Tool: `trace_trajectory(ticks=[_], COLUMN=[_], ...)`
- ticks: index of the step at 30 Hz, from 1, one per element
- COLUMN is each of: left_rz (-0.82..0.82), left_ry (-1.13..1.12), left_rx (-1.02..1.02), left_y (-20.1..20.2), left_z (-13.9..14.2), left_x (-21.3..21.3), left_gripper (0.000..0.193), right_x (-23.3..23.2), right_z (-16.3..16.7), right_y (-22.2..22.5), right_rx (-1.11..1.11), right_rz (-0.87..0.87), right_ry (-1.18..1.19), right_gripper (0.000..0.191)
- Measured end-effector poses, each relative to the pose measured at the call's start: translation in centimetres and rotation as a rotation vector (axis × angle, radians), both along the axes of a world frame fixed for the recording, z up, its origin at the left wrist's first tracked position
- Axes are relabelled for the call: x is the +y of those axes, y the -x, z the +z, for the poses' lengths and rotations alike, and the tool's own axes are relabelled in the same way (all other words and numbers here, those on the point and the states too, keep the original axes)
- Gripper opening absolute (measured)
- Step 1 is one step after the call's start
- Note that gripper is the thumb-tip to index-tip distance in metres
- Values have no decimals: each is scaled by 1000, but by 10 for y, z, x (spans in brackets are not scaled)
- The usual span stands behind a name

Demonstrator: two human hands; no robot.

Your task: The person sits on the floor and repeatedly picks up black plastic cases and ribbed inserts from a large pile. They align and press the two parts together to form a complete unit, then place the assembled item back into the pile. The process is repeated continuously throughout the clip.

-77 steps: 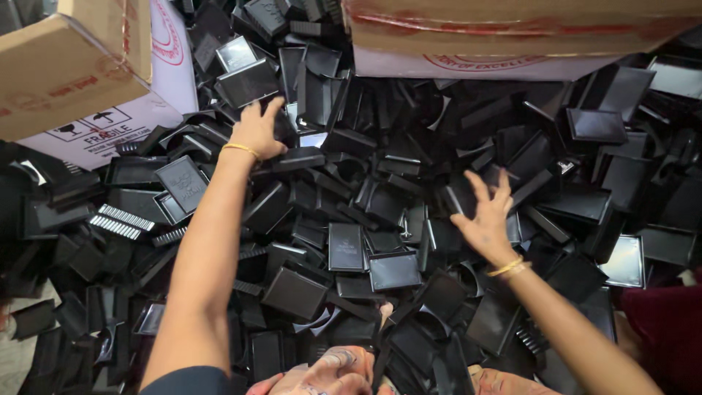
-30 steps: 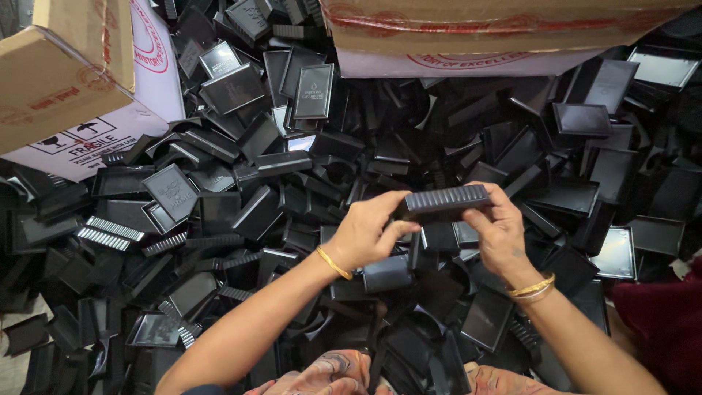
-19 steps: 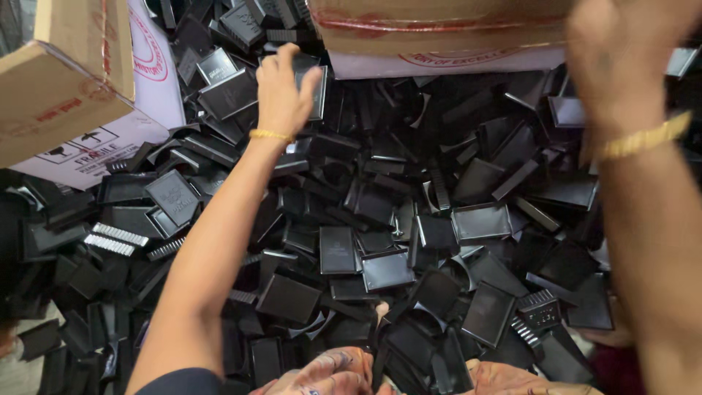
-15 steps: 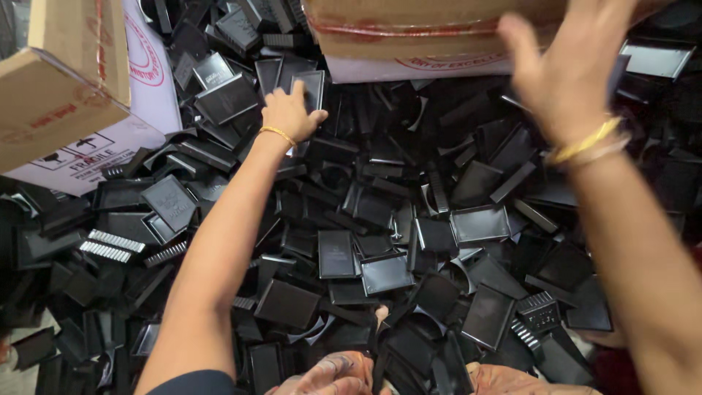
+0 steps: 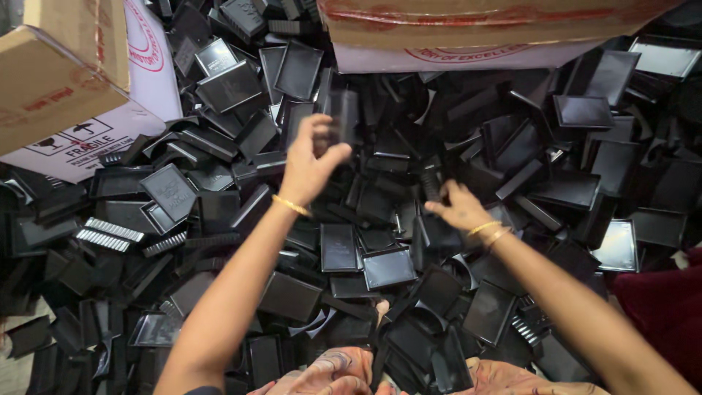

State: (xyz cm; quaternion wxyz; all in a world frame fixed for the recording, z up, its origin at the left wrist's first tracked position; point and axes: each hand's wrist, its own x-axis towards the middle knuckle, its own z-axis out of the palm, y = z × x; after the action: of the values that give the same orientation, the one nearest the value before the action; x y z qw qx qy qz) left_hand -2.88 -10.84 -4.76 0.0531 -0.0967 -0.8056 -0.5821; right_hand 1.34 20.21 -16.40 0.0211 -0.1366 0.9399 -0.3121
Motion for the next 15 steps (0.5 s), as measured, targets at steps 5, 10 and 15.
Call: trace_trajectory(ticks=[5, 10, 15], left_rz=[-187, -288, -402], left_ry=[-126, -40, 196], left_rx=[-171, -100, 188], left_y=[-36, -68, -86], left_z=[-14, -7, 10], left_x=[38, 47, 55], left_gripper=[64, 65, 64], right_x=[-7, -18, -13], right_z=[4, 50, 85], right_y=[-14, -31, -44], right_rx=[-555, -440, -333], right_rz=[-156, 27, 215], right_ry=[454, 1204, 983], right_gripper=[58, 102, 124])
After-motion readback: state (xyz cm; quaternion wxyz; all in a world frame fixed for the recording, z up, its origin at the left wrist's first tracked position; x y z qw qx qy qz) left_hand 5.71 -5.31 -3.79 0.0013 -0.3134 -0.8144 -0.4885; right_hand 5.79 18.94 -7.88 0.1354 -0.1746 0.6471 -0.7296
